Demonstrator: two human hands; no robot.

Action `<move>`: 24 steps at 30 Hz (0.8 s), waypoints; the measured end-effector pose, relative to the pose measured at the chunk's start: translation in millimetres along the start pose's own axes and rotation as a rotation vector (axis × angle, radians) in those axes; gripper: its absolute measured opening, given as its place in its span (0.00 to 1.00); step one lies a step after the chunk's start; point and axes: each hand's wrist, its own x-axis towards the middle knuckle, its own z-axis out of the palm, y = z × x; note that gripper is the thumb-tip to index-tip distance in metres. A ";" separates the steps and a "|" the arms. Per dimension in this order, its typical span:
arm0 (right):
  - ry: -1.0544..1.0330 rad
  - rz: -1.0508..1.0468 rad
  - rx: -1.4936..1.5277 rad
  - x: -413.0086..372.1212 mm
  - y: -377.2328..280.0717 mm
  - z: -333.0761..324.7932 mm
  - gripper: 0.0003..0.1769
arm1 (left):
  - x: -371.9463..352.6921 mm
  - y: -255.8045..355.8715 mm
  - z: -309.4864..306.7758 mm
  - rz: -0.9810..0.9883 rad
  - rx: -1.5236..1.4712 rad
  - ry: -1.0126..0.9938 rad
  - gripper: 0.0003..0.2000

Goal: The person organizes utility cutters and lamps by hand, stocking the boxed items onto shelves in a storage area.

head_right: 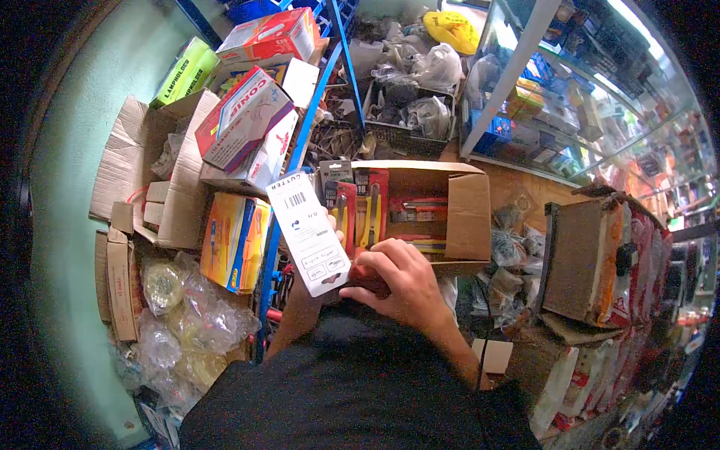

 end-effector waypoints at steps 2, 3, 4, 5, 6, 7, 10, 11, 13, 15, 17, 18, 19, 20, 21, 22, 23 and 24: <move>-0.004 -0.032 -0.051 1.3 1.6 -2.0 0.28 | 0.0 2.3 5.6 0.036 0.063 0.037 0.27; -0.009 -0.041 -0.063 1.4 2.5 -2.9 0.27 | 0.6 1.6 4.0 0.064 0.092 0.052 0.28; -0.017 -0.050 -0.076 1.7 3.4 -3.8 0.26 | 1.2 0.9 2.0 0.095 0.119 0.067 0.28; -0.015 -0.061 -0.088 1.7 3.9 -3.8 0.25 | 1.4 1.2 -0.7 0.105 0.141 0.085 0.29; -0.014 -0.071 -0.100 0.9 4.5 -3.6 0.23 | 0.8 1.5 -3.0 0.116 0.164 0.105 0.30; -0.014 -0.082 -0.112 0.3 5.0 -4.0 0.22 | 0.2 1.6 -4.2 0.127 0.185 0.125 0.31; 0.015 -0.169 -0.258 -5.8 3.2 -6.4 0.20 | 0.3 3.8 0.5 0.175 0.345 0.248 0.37; 0.051 -0.171 -0.241 -3.9 0.0 -5.0 0.19 | 2.2 4.2 1.7 0.159 0.284 0.199 0.36; 0.049 -0.177 -0.268 -6.4 -1.9 -2.8 0.19 | 5.0 4.8 6.0 0.125 0.165 0.104 0.35; 0.085 -0.183 -0.284 -8.8 -1.1 3.8 0.18 | 2.5 0.6 20.7 0.164 0.275 0.181 0.32; 0.096 -0.169 -0.291 -10.3 0.9 7.0 0.18 | 2.6 -2.4 28.9 0.190 0.344 0.233 0.30; 0.099 -0.160 -0.294 -11.6 0.9 7.4 0.18 | 2.6 -3.4 29.7 0.197 0.357 0.249 0.29; 0.097 -0.144 -0.301 -12.1 0.5 6.8 0.18 | 2.6 -4.3 29.7 0.203 0.370 0.266 0.28; 0.093 -0.127 -0.308 -12.5 -0.3 5.6 0.18 | 2.6 -4.8 22.6 0.219 0.382 0.246 0.28; 0.089 -0.110 -0.315 -13.0 -0.6 4.6 0.18 | 4.1 -5.2 16.1 0.234 0.392 0.227 0.28; 0.100 -0.105 -0.309 -12.8 -0.2 4.1 0.18 | 3.6 -6.3 11.4 0.265 0.481 0.228 0.27; 0.109 -0.098 -0.302 -12.5 0.0 4.0 0.18 | 3.2 -7.3 7.5 0.296 0.569 0.232 0.27; 0.118 -0.092 -0.295 -12.3 0.0 3.9 0.17 | 1.9 -8.3 17.2 0.341 0.735 0.258 0.27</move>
